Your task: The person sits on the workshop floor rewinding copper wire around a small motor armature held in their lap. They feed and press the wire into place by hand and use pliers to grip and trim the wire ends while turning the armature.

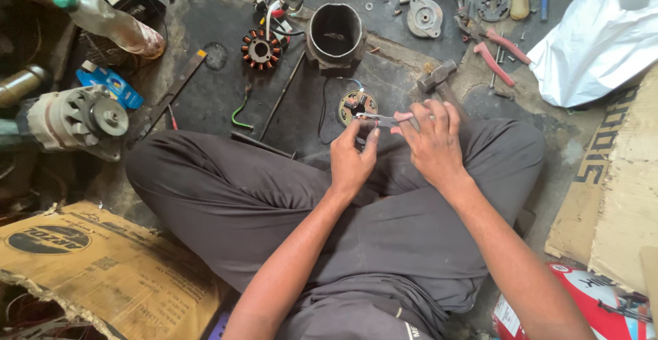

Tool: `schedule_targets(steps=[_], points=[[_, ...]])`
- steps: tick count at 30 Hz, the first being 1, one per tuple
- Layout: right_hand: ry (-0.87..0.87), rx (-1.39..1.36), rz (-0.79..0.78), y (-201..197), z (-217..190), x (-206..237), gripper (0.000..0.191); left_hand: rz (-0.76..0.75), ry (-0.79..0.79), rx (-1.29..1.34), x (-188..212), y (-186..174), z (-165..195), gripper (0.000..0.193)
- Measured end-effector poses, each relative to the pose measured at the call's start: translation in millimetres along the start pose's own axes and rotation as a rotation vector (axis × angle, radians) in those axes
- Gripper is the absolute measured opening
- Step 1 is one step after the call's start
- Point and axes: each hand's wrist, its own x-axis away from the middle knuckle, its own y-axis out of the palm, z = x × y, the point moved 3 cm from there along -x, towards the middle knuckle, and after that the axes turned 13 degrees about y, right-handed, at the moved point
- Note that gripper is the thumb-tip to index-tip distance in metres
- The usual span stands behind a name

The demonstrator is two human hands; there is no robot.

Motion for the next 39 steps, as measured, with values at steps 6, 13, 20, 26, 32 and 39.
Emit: schedule_targets(steps=[6, 13, 20, 26, 32, 39], points=[[0.001, -0.085, -0.048, 11, 2, -8, 0.025, 0.026, -0.008, 0.063, -4, 0, -8, 0.013], [0.027, -0.143, -0.097, 12, -3, -13, 0.02, 0.028, -0.014, 0.075, -7, 1, -16, 0.012], [-0.075, 0.01, 0.084, 1, -11, -19, 0.018, 0.084, -0.089, 0.118, -4, 0, -22, 0.014], [-0.045, -0.018, -0.018, 9, -9, -15, 0.021, 0.092, -0.02, 0.048, -5, 5, -23, 0.015], [-0.027, -0.067, -0.041, 8, -8, -16, 0.019, 0.129, 0.022, 0.041, -5, 12, -36, 0.018], [0.116, 0.039, -0.054, -16, -17, -22, 0.028, 0.127, -0.565, 0.625, 4, 19, -72, 0.025]])
